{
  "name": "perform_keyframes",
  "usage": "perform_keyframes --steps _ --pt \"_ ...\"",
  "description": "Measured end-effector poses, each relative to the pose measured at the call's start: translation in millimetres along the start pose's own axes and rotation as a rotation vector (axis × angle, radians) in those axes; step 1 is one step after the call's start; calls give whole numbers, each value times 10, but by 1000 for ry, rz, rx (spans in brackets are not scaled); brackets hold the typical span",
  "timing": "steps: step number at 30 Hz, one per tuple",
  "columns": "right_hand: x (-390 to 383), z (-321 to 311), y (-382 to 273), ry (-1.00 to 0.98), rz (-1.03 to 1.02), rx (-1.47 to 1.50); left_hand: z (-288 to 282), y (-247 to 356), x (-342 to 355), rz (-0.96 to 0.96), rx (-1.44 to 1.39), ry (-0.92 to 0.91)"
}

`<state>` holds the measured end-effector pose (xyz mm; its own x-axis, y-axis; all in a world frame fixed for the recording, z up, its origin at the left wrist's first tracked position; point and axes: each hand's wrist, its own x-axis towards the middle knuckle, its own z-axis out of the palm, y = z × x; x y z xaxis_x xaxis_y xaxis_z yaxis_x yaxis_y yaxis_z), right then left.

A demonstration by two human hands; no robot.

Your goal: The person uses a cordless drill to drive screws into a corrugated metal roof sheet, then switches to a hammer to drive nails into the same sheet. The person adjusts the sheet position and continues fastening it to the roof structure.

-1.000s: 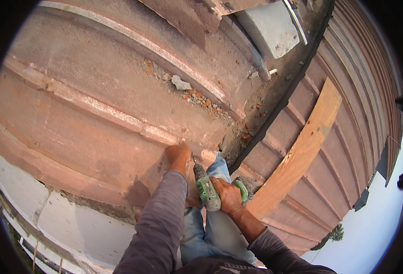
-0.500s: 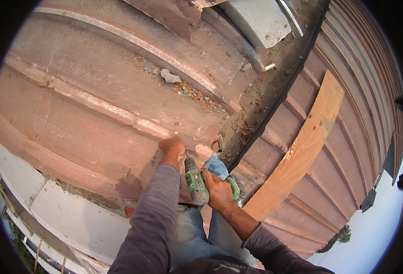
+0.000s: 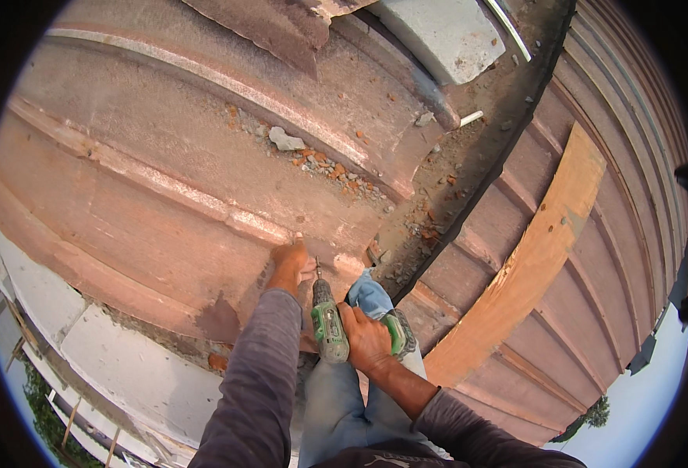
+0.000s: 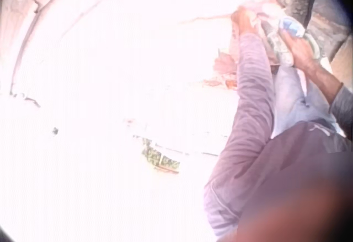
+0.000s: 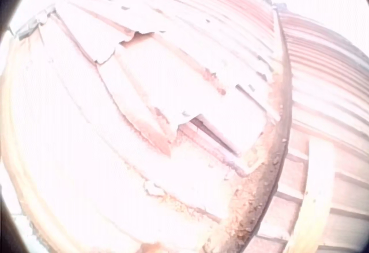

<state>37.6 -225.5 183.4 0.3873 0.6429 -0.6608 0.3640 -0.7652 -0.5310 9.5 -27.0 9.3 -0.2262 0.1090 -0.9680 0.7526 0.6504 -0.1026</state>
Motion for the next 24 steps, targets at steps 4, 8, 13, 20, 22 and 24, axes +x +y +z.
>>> perform_keyframes --steps 4,8,13,20,22,24 --pt "-29 45 20 10 29 25 -15 -10 66 9 2 -16" --pt "-87 39 36 23 79 107 -6 -54 108 11 -16 14" --pt "-92 -31 50 140 110 290 30 -55 83 4 -26 4" --pt "111 -254 40 112 182 334 10 53 -49 -45 -105 -34" --pt "159 -295 74 148 208 379 13 71 -106 -8 -111 -44" --pt "174 -292 122 147 250 417 21 74 -139 -2 -106 -51"
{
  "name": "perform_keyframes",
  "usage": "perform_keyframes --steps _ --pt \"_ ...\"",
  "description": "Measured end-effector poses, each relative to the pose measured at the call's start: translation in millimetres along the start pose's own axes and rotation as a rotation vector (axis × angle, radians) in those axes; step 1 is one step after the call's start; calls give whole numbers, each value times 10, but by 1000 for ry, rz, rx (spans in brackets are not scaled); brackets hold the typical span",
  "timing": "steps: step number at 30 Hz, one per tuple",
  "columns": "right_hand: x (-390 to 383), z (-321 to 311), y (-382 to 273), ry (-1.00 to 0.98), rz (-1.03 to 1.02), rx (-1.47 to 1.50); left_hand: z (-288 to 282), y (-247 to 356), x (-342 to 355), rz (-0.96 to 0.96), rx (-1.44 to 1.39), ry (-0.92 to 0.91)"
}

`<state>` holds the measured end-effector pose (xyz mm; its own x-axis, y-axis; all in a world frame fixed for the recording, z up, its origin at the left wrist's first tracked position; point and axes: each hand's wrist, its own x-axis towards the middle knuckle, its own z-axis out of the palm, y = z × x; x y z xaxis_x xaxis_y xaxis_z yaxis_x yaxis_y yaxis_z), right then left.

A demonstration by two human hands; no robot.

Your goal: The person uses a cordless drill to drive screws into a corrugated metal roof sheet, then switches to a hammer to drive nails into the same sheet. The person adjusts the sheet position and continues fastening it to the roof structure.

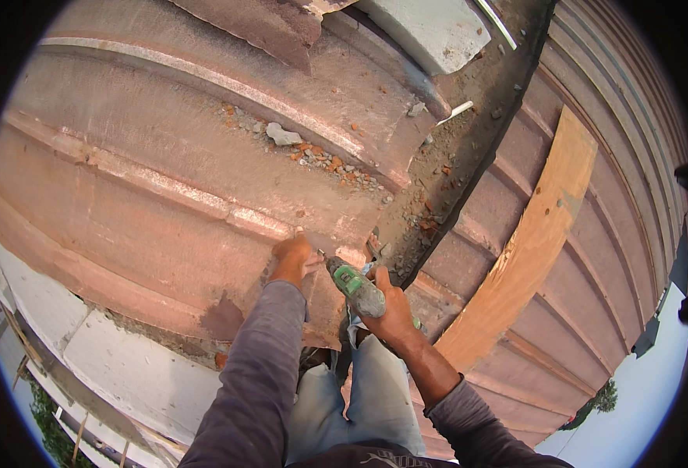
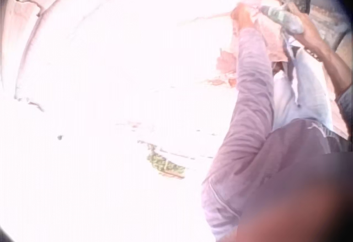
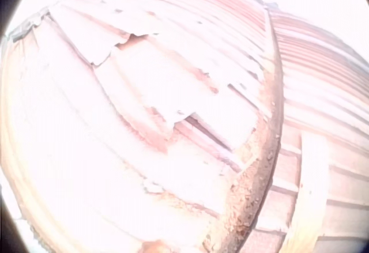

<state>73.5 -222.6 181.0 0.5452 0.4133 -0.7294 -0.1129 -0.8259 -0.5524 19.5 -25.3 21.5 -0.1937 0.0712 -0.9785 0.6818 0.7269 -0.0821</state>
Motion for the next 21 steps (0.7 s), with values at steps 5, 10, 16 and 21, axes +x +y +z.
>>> perform_keyframes --steps 5,10,16,21 --pt "-44 74 153 90 -152 -49 -5 -45 138 -8 2 22" --pt "-77 45 151 41 -209 -81 -1 -62 362 -75 -14 62" --pt "-38 6 24 -64 -96 -191 69 -29 337 -113 13 95" --pt "17 22 18 -78 -194 -224 30 -164 627 -71 94 75"
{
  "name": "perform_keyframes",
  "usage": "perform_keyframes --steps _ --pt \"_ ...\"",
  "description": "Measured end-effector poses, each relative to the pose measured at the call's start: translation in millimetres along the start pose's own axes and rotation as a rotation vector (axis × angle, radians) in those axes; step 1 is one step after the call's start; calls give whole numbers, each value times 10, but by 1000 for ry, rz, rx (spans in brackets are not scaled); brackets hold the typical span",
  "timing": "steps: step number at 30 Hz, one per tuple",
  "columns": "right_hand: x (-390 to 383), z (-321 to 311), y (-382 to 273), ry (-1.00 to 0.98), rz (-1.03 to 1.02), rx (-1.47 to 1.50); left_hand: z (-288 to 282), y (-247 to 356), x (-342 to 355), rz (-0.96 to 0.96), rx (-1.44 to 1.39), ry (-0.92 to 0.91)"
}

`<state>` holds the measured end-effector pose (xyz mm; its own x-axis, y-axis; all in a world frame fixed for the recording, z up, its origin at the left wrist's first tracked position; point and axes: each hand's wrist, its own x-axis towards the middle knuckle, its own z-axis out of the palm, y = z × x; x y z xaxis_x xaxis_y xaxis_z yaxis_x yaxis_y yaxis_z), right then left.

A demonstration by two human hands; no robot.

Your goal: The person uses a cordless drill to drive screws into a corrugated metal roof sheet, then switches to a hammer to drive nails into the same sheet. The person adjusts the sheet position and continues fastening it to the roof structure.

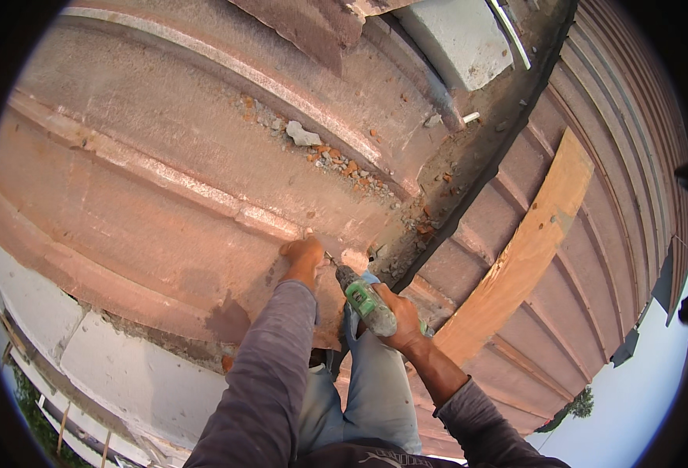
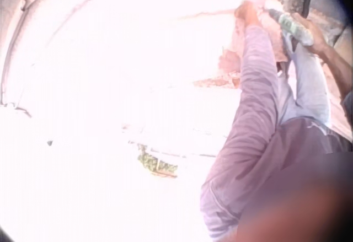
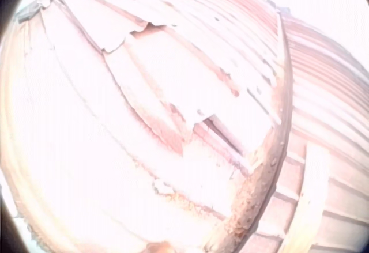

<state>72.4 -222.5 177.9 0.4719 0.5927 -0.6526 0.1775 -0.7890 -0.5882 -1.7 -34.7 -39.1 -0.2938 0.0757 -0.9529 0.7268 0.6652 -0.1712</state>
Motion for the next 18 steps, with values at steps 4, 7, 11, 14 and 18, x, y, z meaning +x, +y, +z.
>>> perform_keyframes --steps 4,7,11,14,18 --pt "101 32 -78 -51 32 -39 24 -91 299 112 204 57" --pt "175 97 -209 -37 13 -4 55 -80 278 89 226 158" --pt "121 49 -244 -13 142 -106 64 -23 -27 55 -19 121" --pt "-10 -105 -104 -15 214 -128 -4 35 -261 57 -18 61" --pt "-206 -171 81 -27 180 -48 -166 78 -478 60 12 -14"
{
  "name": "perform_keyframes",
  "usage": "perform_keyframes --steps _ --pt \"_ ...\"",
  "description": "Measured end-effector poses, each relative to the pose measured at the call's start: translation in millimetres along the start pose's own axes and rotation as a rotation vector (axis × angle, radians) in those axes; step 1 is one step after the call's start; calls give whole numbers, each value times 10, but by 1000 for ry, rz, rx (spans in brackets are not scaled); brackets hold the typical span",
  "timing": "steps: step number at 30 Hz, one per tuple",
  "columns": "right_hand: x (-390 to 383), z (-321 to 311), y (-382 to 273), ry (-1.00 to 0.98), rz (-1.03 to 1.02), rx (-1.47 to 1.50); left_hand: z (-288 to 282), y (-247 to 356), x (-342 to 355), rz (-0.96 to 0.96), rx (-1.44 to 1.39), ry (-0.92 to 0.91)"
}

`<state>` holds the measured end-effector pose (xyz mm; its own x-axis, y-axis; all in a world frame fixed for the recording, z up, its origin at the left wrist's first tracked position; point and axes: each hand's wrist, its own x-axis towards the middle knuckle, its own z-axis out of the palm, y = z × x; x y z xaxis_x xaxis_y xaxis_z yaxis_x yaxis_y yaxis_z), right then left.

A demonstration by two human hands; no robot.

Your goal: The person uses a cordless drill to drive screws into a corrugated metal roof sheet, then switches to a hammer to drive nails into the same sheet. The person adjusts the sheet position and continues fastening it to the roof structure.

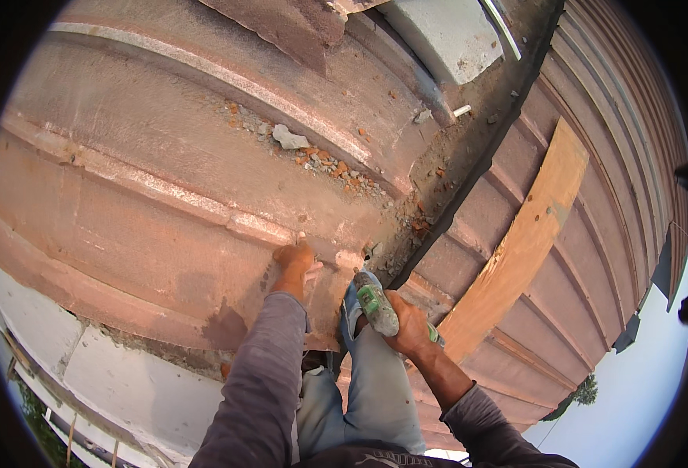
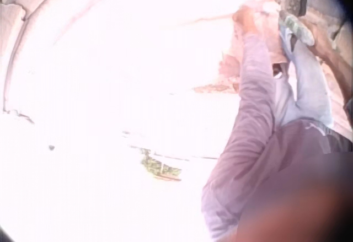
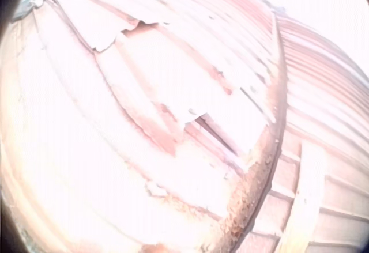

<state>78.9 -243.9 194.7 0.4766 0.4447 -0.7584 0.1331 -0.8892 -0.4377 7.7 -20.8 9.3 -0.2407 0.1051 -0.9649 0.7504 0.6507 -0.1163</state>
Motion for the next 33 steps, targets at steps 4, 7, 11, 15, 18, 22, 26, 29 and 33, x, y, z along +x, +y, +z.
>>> perform_keyframes --steps 4,7,11,15,18,22,26,29,33 --pt "-172 159 109 1 -52 90 -236 -62 -108 38 107 -170" --pt "-287 265 159 -7 -37 145 -227 -200 -115 -67 -1 -298" --pt "-377 281 185 16 -38 186 9 -489 -70 -224 -298 -399" --pt "-326 232 128 57 -84 220 135 -701 14 -205 -532 -408" --pt "-216 203 69 39 -150 257 105 -704 84 -183 -566 -457" --pt "-126 194 14 50 -244 213 76 -651 76 -195 -560 -442" --pt "-117 171 19 48 -255 119 86 -645 26 -204 -535 -408" --pt "-39 174 20 3 -267 91 124 -685 53 -138 -584 -386" --pt "88 175 -36 -38 -233 40 187 -752 156 -128 -681 -390"
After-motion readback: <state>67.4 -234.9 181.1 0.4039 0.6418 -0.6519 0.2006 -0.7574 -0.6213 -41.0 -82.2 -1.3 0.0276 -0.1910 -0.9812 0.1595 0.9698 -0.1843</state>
